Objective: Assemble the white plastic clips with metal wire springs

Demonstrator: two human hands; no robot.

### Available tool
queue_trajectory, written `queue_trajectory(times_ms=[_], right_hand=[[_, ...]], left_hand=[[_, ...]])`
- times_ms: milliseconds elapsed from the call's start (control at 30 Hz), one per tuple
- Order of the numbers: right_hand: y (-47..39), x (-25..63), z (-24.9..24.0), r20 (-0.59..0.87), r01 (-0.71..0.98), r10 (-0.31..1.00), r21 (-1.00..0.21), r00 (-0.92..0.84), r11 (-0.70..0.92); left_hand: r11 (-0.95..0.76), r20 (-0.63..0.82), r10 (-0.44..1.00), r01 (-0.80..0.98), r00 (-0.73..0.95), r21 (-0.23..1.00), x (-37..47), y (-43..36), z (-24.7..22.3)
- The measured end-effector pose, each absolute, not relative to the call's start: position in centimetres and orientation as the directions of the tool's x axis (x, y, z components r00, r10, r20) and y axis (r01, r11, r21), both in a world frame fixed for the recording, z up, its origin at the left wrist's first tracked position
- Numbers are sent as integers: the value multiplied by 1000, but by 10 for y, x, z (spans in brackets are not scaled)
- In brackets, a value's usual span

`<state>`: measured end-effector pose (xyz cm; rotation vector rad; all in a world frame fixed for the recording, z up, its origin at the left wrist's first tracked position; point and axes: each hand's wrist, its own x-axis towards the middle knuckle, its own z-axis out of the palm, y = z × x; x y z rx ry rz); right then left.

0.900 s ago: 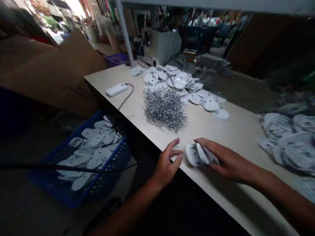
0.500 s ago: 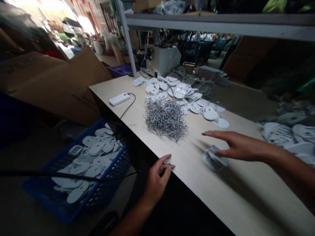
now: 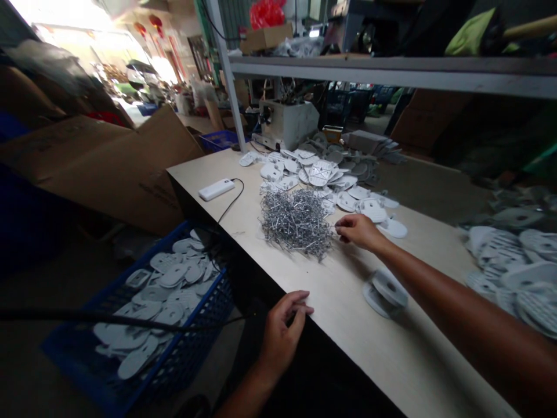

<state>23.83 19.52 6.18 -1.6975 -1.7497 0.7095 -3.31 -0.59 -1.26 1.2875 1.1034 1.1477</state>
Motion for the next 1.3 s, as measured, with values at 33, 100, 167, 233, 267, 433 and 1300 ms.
queue_trajectory(times_ms=[33, 100, 167, 233, 267, 433, 1300], right_hand=[[197, 242, 65, 31, 675, 999, -738, 31, 3], [199, 249, 72, 21, 662, 992, -747, 127, -69], [197, 253, 76, 34, 646, 979, -756, 200, -106], [192, 253, 79, 35, 621, 973, -775, 229, -118], [190, 252, 80, 29, 599, 971, -791, 237, -123], [181, 243, 84, -79, 425, 957, -883, 280, -197], [220, 261, 116, 218, 910, 975, -394, -43, 128]], left_hand=[[-28, 29, 993, -7, 117, 1000, -33, -5, -13], [-11, 12, 994, -7, 113, 1000, -34, -2, -13], [13, -12, 994, -7, 111, 1000, -34, 1, -13], [37, -36, 993, -11, 112, 999, -34, 3, -13], [46, -44, 993, -13, 114, 999, -34, 4, -14], [55, -53, 993, -12, 107, 998, -35, 6, -15], [63, -57, 996, -70, 73, 996, -31, 8, -15]])
